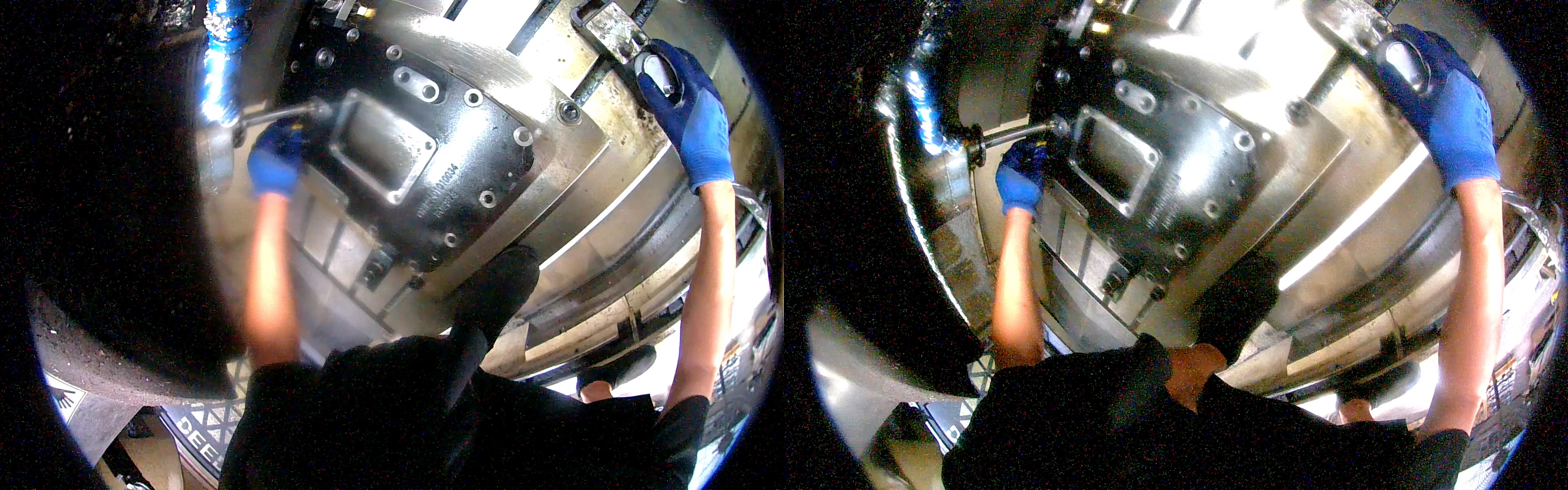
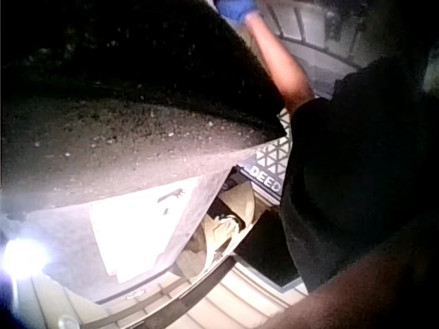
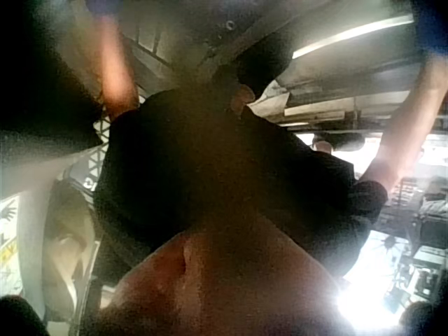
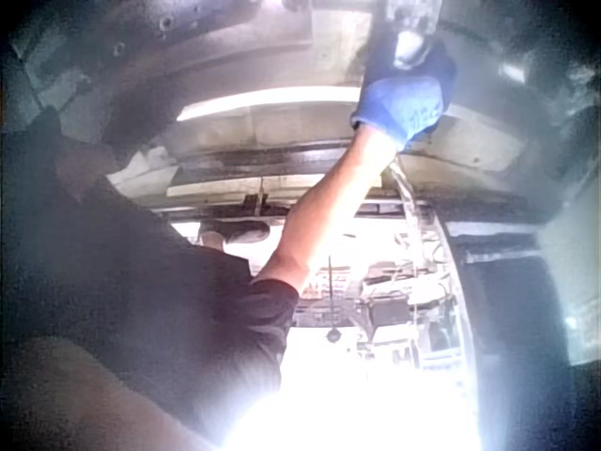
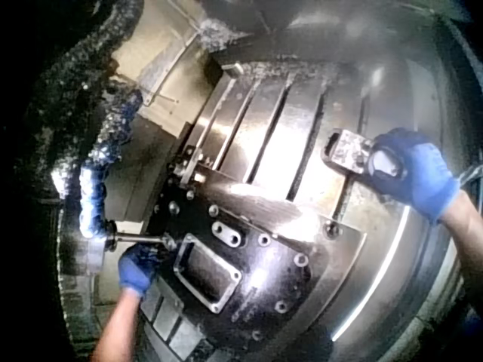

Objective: The person uses a handheld spray nozzle to clean the interior surface of a large metal machine component, focusing on a specific panel area. They then remove a small metal part from the machine, inspect it, and place it on a nearby control panel before interacting with the machine's interface.

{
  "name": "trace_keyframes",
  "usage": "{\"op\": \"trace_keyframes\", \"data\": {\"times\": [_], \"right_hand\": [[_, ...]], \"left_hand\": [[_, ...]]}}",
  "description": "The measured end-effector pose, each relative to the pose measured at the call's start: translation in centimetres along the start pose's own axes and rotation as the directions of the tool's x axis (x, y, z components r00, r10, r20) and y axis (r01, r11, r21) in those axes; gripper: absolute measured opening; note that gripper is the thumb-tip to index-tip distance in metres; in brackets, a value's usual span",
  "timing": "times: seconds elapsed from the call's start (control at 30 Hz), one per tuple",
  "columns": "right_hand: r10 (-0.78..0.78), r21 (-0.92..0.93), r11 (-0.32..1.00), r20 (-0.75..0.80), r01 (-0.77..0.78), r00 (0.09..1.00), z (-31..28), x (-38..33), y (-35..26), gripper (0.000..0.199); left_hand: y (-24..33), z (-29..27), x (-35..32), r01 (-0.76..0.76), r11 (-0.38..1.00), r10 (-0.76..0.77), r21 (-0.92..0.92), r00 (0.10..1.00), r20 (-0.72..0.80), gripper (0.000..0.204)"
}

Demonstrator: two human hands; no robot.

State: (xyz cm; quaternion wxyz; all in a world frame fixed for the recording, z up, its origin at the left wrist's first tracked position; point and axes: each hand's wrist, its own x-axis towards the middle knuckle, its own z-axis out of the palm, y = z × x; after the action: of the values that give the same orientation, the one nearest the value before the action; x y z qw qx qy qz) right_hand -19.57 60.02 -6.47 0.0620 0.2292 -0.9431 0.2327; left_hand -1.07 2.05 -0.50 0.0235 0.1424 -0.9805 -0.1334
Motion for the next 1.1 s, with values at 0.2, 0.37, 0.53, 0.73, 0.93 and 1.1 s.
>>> {"op": "trace_keyframes", "data": {"times": [0.2, 0.37, 0.53, 0.73, 0.93, 1.1], "right_hand": [[-0.025, 0.005, 1.000, -0.025, 0.025, 0.999, 0.3, 0.0, 0.3, 0.042], [-0.006, -0.017, 1.000, -0.003, 0.006, 1.000, 0.1, -0.1, 0.3, 0.043], [-0.012, -0.007, 1.000, -0.012, 0.012, 1.000, 0.1, -0.1, 0.0, 0.044], [-0.014, 0.002, 1.000, -0.029, 0.014, 0.999, 0.3, 0.2, -0.2, 0.044], [0.002, 0.013, 1.000, -0.007, -0.001, 1.000, 0.1, 0.0, 0.0, 0.042], [-0.018, 0.015, 1.000, -0.026, 0.018, 1.000, 0.3, 0.1, 0.2, 0.042]], "left_hand": [[-1.9, -2.4, 2.3, 0.098, 0.989, -0.125, 0.113, 0.957, 0.260, 0.031], [1.3, -1.6, 1.5, 0.010, 0.965, -0.045, 0.263, 0.991, 0.128, 0.032], [3.2, -1.7, 0.2, -0.138, 0.879, 0.138, 0.456, 0.990, 0.034, 0.029], [0.6, -1.1, -0.1, -0.094, 0.936, 0.108, 0.340, 0.994, -0.021, 0.029], [-0.1, -0.9, -0.1, 0.064, 0.996, -0.061, -0.062, 0.996, 0.063, 0.035], [-1.8, -2.5, 1.6, 0.166, 0.986, -0.162, -0.022, 0.978, 0.134, 0.032]]}}
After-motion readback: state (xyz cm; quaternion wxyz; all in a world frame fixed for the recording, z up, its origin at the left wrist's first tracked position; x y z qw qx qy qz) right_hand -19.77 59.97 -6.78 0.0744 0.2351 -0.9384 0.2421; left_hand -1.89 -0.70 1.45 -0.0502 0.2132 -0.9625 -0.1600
